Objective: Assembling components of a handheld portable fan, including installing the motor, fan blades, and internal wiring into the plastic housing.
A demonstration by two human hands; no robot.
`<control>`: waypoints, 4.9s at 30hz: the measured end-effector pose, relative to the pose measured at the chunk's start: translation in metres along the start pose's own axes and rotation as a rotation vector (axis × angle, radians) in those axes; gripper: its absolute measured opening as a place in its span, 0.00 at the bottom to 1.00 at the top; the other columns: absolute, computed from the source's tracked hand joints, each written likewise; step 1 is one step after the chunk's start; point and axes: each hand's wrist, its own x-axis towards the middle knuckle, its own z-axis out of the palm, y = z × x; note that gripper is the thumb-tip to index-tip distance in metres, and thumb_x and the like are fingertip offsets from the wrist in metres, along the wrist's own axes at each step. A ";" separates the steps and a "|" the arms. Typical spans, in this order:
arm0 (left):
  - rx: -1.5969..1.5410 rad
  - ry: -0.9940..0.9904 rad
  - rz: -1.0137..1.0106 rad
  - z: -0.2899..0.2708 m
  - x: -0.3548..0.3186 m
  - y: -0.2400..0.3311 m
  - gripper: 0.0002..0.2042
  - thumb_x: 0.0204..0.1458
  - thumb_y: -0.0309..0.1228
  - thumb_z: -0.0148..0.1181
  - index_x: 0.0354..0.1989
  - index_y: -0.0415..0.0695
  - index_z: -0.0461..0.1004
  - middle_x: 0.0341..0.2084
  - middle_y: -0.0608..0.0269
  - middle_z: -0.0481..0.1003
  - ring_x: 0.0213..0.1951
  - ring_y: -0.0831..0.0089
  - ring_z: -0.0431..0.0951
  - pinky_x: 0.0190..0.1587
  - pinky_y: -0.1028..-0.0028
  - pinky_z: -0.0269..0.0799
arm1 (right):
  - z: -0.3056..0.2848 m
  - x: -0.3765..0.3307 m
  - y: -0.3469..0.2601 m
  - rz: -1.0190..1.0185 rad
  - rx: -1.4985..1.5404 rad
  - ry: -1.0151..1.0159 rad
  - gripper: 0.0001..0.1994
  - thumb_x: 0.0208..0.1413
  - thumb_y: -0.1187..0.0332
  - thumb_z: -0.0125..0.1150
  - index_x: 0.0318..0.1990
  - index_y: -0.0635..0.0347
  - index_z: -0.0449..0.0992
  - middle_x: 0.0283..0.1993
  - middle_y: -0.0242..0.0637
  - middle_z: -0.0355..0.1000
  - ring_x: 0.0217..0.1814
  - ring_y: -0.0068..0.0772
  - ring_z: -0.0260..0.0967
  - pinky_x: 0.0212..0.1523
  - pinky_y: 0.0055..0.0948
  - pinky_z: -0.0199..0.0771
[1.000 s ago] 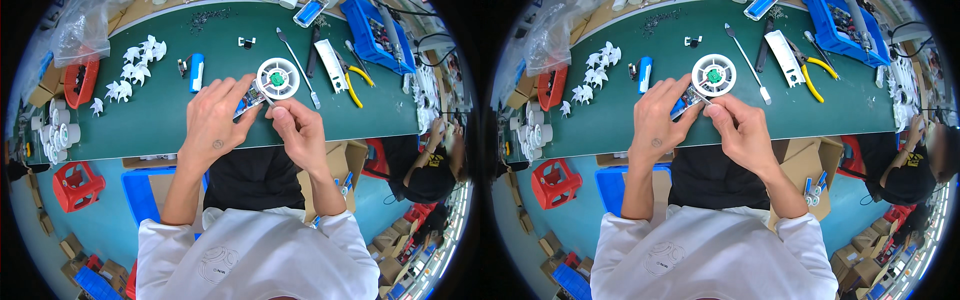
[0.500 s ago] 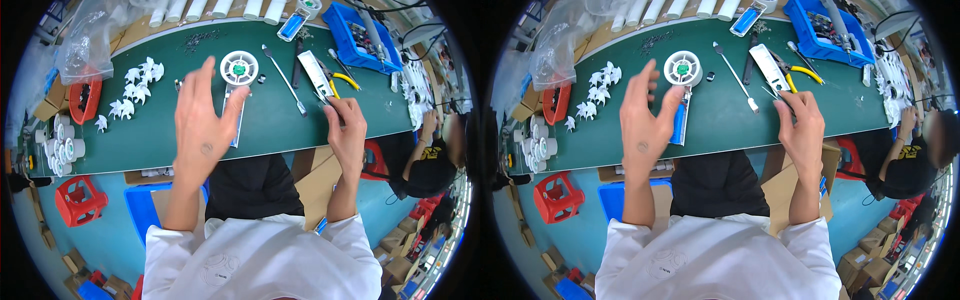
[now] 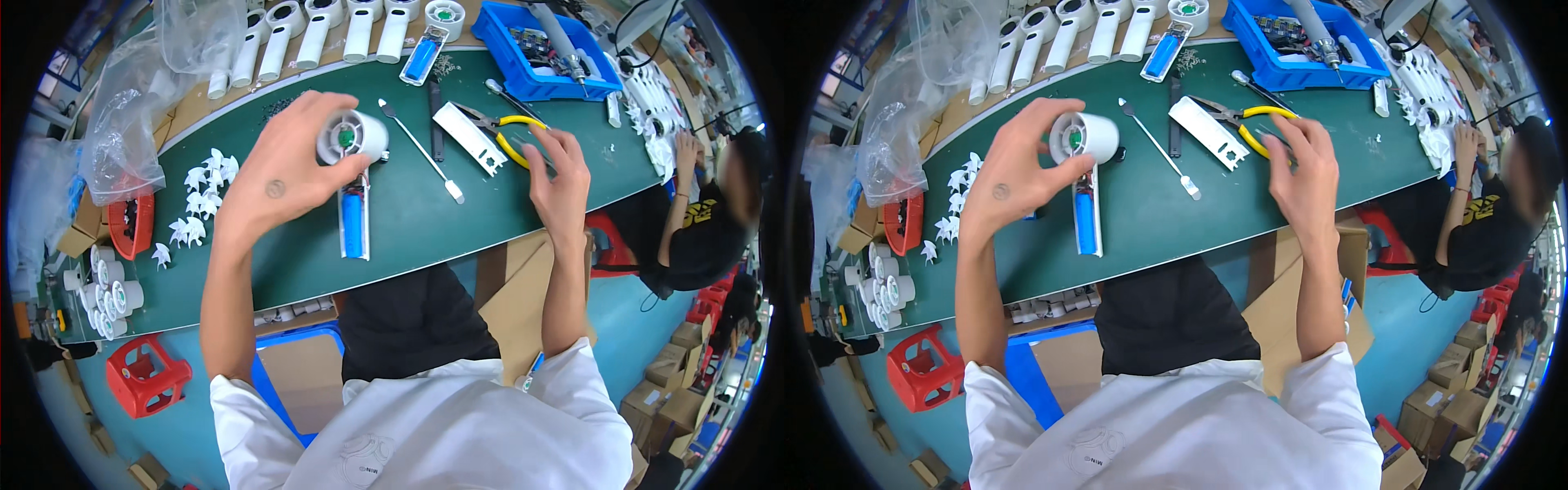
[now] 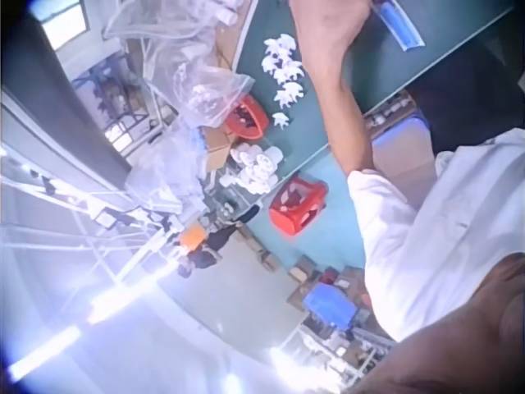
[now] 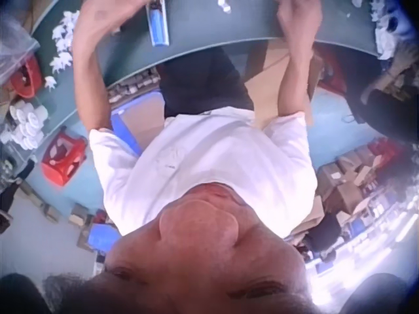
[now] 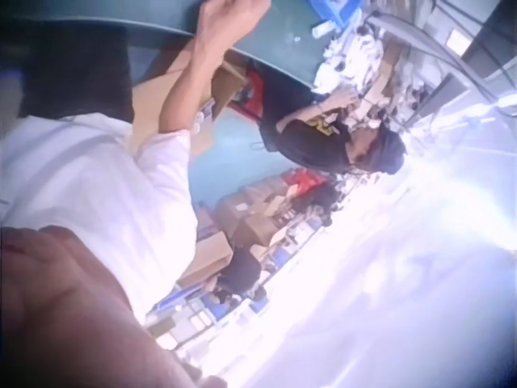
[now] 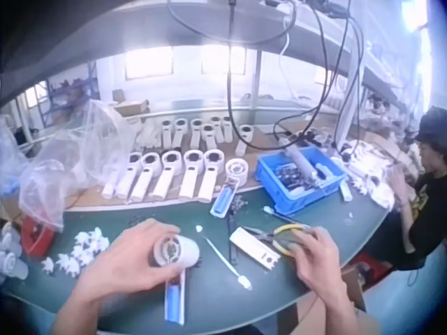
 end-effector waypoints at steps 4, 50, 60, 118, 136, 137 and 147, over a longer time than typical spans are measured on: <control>-0.489 0.042 -0.033 0.003 0.001 -0.007 0.26 0.44 0.29 0.69 0.52 0.36 0.68 0.45 0.55 0.71 0.45 0.64 0.75 0.45 0.68 0.76 | 0.014 0.032 -0.068 -0.373 0.517 -0.214 0.34 0.41 0.76 0.70 0.61 0.56 0.68 0.57 0.45 0.66 0.59 0.47 0.64 0.57 0.36 0.67; 0.046 0.126 -0.073 0.002 -0.016 -0.052 0.24 0.48 0.30 0.60 0.56 0.40 0.69 0.51 0.51 0.70 0.52 0.59 0.72 0.56 0.66 0.65 | 0.076 0.055 -0.081 -0.648 0.818 -0.024 0.46 0.33 0.71 0.81 0.61 0.55 0.58 0.53 0.50 0.69 0.55 0.44 0.71 0.51 0.36 0.75; -1.095 0.439 -0.275 -0.004 -0.010 -0.061 0.28 0.59 0.47 0.46 0.57 0.34 0.66 0.44 0.57 0.73 0.41 0.74 0.71 0.40 0.75 0.67 | 0.101 0.076 -0.116 -0.371 0.316 -0.297 0.39 0.50 0.65 0.67 0.65 0.68 0.50 0.50 0.56 0.63 0.51 0.57 0.65 0.52 0.44 0.67; -0.666 0.419 0.213 0.039 -0.025 -0.028 0.37 0.35 0.22 0.75 0.57 0.38 0.63 0.49 0.52 0.71 0.51 0.64 0.73 0.55 0.69 0.68 | 0.039 0.027 -0.079 -0.317 0.803 -0.129 0.15 0.55 0.79 0.54 0.51 0.71 0.69 0.49 0.48 0.71 0.49 0.36 0.72 0.53 0.32 0.70; -0.385 -0.109 0.251 0.067 -0.037 -0.006 0.42 0.31 0.40 0.78 0.57 0.38 0.64 0.47 0.49 0.69 0.49 0.52 0.71 0.53 0.62 0.67 | 0.026 -0.012 -0.077 -0.166 0.285 -0.235 0.09 0.49 0.74 0.64 0.38 0.61 0.76 0.35 0.41 0.73 0.33 0.42 0.73 0.31 0.34 0.73; -0.414 -0.134 0.239 0.065 -0.038 -0.006 0.41 0.33 0.38 0.78 0.57 0.38 0.63 0.48 0.49 0.69 0.50 0.52 0.70 0.54 0.62 0.67 | 0.033 -0.008 -0.081 -0.159 0.291 -0.238 0.09 0.49 0.74 0.64 0.38 0.61 0.76 0.35 0.41 0.73 0.33 0.42 0.73 0.31 0.34 0.73; -0.518 -0.216 0.155 0.065 -0.039 -0.010 0.34 0.37 0.26 0.70 0.57 0.41 0.63 0.48 0.53 0.72 0.50 0.60 0.75 0.54 0.67 0.68 | 0.060 0.032 -0.094 -0.123 0.167 -0.617 0.10 0.44 0.76 0.58 0.34 0.73 0.71 0.31 0.57 0.72 0.33 0.53 0.73 0.32 0.43 0.73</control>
